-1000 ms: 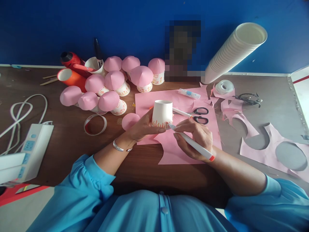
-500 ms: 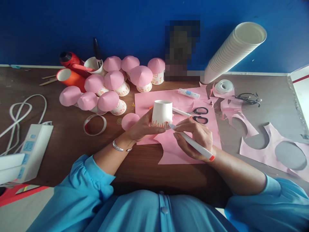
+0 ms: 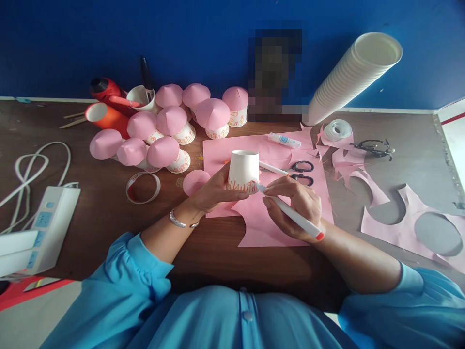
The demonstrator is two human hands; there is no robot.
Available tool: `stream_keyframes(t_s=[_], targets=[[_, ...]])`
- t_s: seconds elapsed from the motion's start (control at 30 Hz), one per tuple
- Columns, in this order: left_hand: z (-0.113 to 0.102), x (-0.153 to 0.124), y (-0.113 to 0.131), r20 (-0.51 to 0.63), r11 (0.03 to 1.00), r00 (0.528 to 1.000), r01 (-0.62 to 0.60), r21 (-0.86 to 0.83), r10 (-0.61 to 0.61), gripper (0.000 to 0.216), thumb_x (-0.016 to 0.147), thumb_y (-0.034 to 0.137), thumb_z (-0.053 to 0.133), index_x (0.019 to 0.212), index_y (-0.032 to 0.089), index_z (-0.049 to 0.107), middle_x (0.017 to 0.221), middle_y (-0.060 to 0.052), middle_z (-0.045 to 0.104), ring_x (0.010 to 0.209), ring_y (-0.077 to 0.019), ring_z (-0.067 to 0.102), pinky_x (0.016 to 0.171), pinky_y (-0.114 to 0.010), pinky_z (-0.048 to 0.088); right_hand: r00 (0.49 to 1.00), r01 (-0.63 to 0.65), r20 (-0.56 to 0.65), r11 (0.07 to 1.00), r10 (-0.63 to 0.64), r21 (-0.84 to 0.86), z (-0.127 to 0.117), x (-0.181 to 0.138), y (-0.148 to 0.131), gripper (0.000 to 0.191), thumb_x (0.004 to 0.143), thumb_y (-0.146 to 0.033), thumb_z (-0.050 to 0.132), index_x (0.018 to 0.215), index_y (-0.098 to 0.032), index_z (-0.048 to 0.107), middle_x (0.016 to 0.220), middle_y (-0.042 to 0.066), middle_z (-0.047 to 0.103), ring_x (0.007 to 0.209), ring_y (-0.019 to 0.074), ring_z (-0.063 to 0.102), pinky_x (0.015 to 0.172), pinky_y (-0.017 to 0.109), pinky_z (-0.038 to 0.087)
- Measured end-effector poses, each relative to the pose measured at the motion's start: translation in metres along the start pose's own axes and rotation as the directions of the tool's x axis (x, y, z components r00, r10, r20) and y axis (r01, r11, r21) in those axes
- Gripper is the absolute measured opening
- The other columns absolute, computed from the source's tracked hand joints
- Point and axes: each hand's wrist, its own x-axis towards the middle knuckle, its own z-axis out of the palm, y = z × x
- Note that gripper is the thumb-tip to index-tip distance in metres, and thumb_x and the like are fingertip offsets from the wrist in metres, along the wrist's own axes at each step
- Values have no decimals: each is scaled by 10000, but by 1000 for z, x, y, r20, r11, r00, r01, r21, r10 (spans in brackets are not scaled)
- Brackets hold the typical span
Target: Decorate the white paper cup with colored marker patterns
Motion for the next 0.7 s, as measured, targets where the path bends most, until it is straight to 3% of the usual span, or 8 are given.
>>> stream_keyframes(t_s=[0.33, 0.7], targets=[[1, -1, 0, -36, 1000, 999, -21, 22, 22, 605, 714, 294, 908, 1257, 267, 643, 1113, -26, 689, 1058, -247, 650, 947, -432, 517, 1000, 0, 2, 1000, 0, 10, 2, 0, 0, 231, 892, -62, 624, 1035, -239, 588, 743, -21, 674, 628, 165, 693, 533, 283, 546], [2, -2, 1, -54, 995, 999, -3, 98, 8, 664, 738, 354, 885, 1341, 275, 618, 1276, -59, 692, 1202, -299, 639, 1032, -471, 512, 1000, -2, 15, 1000, 2, 10, 2, -1, -2, 248, 881, -51, 625, 1041, -237, 598, 736, -24, 684, 652, 176, 711, 544, 284, 545]])
